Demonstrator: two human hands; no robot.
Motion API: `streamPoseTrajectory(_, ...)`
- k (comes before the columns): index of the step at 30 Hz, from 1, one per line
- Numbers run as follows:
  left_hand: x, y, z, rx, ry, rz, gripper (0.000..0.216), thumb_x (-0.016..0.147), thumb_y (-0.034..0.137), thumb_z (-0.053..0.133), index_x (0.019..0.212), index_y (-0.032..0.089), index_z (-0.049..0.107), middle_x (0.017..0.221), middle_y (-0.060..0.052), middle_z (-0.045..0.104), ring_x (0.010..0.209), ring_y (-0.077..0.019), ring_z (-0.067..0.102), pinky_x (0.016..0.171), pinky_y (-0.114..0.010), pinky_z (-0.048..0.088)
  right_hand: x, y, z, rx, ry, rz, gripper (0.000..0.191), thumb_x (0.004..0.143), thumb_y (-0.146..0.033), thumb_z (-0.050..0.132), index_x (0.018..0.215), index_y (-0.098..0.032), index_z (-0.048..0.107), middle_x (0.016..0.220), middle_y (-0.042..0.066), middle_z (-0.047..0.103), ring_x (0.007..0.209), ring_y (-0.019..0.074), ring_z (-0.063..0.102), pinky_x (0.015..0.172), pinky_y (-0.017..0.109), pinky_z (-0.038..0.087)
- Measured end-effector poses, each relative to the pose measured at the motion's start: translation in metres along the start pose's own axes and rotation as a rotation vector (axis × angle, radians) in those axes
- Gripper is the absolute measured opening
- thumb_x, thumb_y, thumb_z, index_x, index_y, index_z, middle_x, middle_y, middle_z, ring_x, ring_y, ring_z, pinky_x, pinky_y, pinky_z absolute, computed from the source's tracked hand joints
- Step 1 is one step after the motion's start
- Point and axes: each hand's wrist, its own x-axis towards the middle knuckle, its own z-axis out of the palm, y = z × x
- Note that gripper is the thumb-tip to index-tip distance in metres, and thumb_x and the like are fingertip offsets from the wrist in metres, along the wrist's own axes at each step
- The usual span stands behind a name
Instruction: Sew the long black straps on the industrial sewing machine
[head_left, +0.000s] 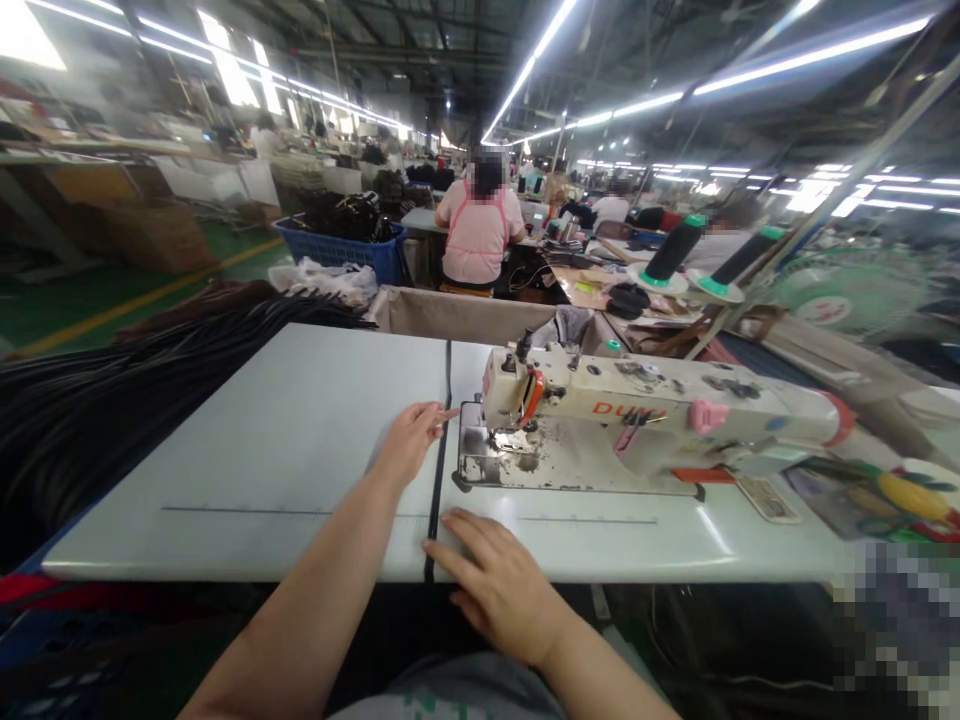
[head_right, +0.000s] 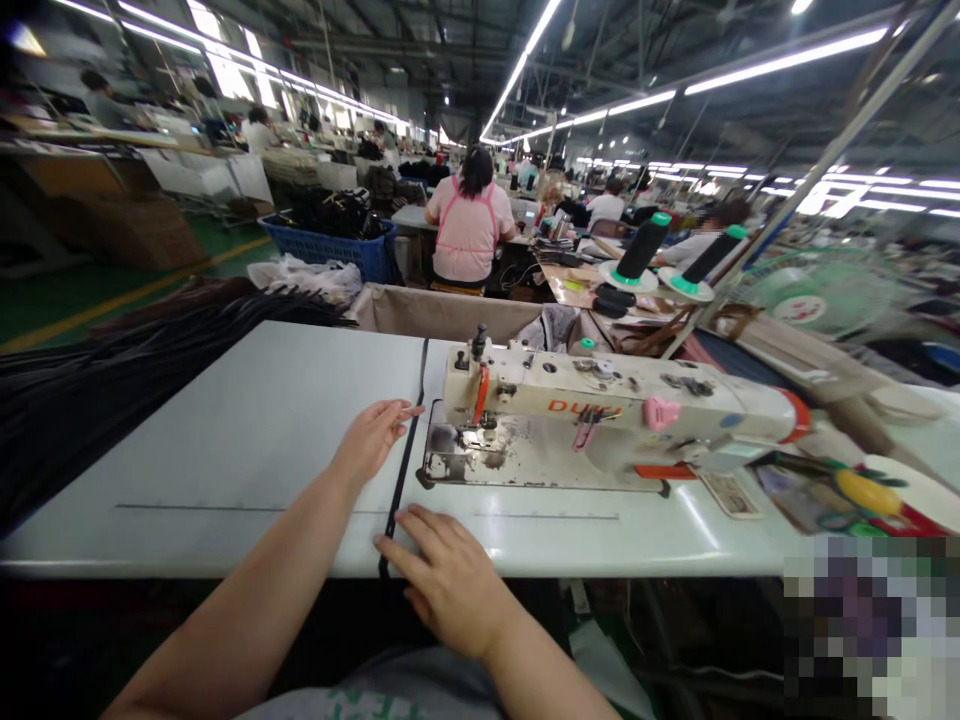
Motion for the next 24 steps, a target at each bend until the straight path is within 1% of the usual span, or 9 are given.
streamPoseTrajectory(2,-0.001,0.003,0.0,-0.002,-0.029,0.004,0.05,0.089,0.071,0.055,0.092,0.021,0.057,0.083,-0.006,0.066,0.086,-0.0211,0.07,0.073,-0.032,0.048,0.01,-0.004,0.02,-0.011,0.009,-0.007,0.067,0.098,-0.018,0.061,0.162,-0.026,0.041,0.167,0.011,0.044,0.153,0.0305,0.04,0.122,0.049,0.044)
streamPoseTrajectory(5,-0.002,0.007,-0.003,0.054,-0.076,0.021,0.044,0.089,0.066,0.058,0.086,0.022,0.055,0.073,0.0,0.06,0.07,-0.0159,0.06,0.071,-0.031,0.047,0.022,-0.006,0.043,-0.094,0.069,-0.025,0.055,0.103,-0.014,0.053,0.157,-0.016,0.048,0.16,0.017,0.053,0.149,0.0334,0.046,0.12,0.05,0.046)
streamPoseTrajectory(8,-0.003,0.006,-0.005,0.126,-0.09,0.047,0.035,0.083,0.054,0.07,0.088,0.024,0.055,0.072,0.004,0.056,0.065,-0.0132,0.052,0.068,-0.029,0.043,0.024,-0.007,0.054,-0.104,0.122,-0.042,0.048,0.104,-0.022,0.057,0.15,-0.009,0.054,0.15,0.02,0.062,0.143,0.036,0.053,0.118,0.052,0.049)
streamPoseTrajectory(10,-0.004,0.003,-0.003,0.229,-0.082,0.102,0.032,0.081,0.046,0.072,0.098,0.024,0.055,0.08,0.005,0.057,0.064,-0.0123,0.051,0.067,-0.028,0.044,0.02,-0.005,0.051,-0.058,0.173,-0.044,0.042,0.105,-0.026,0.058,0.144,-0.008,0.06,0.144,0.019,0.067,0.14,0.0339,0.055,0.117,0.05,0.05)
streamPoseTrajectory(12,-0.005,0.002,-0.001,0.393,-0.078,0.186,0.03,0.082,0.04,0.07,0.105,0.025,0.058,0.087,0.003,0.059,0.064,-0.0125,0.05,0.068,-0.029,0.046,0.014,0.001,0.042,-0.023,0.212,-0.017,0.034,0.106,-0.023,0.057,0.136,-0.009,0.065,0.138,0.016,0.071,0.138,0.0303,0.058,0.117,0.047,0.051)
streamPoseTrajectory(14,-0.007,0.001,0.0,0.539,-0.096,0.261,0.023,0.085,0.035,0.068,0.104,0.025,0.063,0.089,0.001,0.062,0.068,-0.0146,0.051,0.073,-0.031,0.048,0.008,0.013,0.03,-0.025,0.221,0.045,0.029,0.107,-0.02,0.056,0.132,-0.012,0.068,0.135,0.015,0.073,0.135,0.0283,0.061,0.116,0.046,0.052)
streamPoseTrajectory(17,-0.009,0.001,0.001,0.707,-0.151,0.363,0.012,0.09,0.031,0.067,0.099,0.025,0.071,0.097,-0.004,0.069,0.087,-0.0212,0.062,0.088,-0.036,0.05,0.0,0.033,0.013,-0.06,0.205,0.124,0.028,0.108,-0.021,0.054,0.131,-0.013,0.069,0.136,0.016,0.073,0.134,0.0296,0.063,0.114,0.048,0.054)
streamPoseTrajectory(20,-0.012,0.0,0.004,0.909,-0.231,0.443,0.018,0.098,0.032,0.06,0.103,0.024,0.076,0.102,-0.009,0.073,0.099,-0.027,0.064,0.095,-0.041,0.049,-0.005,0.049,0.003,-0.074,0.176,0.137,0.029,0.108,-0.022,0.055,0.133,-0.013,0.069,0.138,0.017,0.072,0.135,0.0313,0.063,0.113,0.05,0.055)
streamPoseTrajectory(24,-0.017,-0.001,0.01,1.086,-0.322,0.488,0.026,0.102,0.036,0.058,0.113,0.025,0.078,0.093,-0.009,0.071,0.096,-0.0279,0.062,0.091,-0.041,0.048,-0.004,0.059,0.001,-0.072,0.147,0.128,0.031,0.106,-0.023,0.06,0.135,-0.015,0.068,0.139,0.017,0.071,0.135,0.0307,0.063,0.111,0.051,0.057)
